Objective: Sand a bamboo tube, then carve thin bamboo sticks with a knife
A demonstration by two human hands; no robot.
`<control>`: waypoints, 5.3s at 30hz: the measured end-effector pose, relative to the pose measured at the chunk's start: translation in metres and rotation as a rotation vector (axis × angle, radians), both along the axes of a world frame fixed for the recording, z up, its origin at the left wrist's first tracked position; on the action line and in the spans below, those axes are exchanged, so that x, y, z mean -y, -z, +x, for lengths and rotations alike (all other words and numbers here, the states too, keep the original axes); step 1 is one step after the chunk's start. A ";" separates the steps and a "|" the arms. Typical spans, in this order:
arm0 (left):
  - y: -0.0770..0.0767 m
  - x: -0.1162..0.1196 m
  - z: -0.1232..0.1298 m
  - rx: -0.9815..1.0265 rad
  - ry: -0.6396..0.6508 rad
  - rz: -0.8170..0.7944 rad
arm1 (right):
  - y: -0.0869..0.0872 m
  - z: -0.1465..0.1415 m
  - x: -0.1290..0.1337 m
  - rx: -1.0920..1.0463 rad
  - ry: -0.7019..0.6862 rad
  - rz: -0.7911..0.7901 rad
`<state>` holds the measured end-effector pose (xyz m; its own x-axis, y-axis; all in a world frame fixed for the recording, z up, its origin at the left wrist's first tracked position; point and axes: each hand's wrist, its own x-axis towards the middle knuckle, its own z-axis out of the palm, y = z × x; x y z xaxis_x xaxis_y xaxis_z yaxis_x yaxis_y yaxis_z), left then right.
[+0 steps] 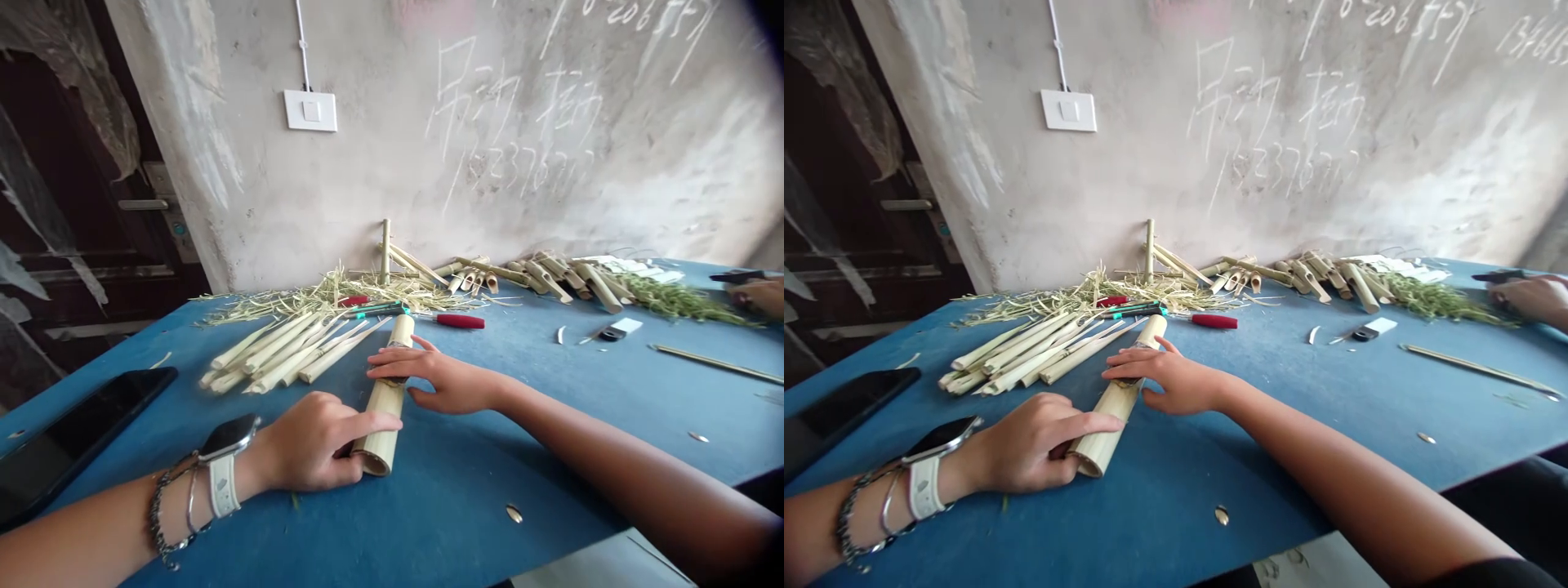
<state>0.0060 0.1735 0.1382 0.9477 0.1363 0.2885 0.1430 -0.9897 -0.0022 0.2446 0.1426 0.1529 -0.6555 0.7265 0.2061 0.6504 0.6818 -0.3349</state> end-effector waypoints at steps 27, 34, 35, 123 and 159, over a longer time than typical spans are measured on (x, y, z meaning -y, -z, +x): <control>0.003 0.001 -0.004 -0.021 -0.014 -0.055 | 0.009 0.007 -0.003 0.180 0.107 0.128; -0.004 0.008 -0.010 -0.047 -0.058 -0.016 | 0.006 0.004 -0.006 0.196 0.139 0.243; -0.005 0.008 -0.010 -0.051 -0.060 -0.006 | 0.005 0.005 -0.007 0.204 0.147 0.261; -0.003 -0.022 0.001 0.421 -0.323 -1.278 | -0.007 0.040 -0.020 0.153 0.358 0.095; 0.002 -0.022 0.008 0.211 -0.522 -0.226 | 0.005 0.035 -0.020 0.258 0.521 0.185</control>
<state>0.0139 0.1953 0.1363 0.6648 0.6474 0.3726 0.5842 -0.7615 0.2808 0.2791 0.1629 0.1475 -0.2687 0.9325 0.2413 0.9585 0.2837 -0.0289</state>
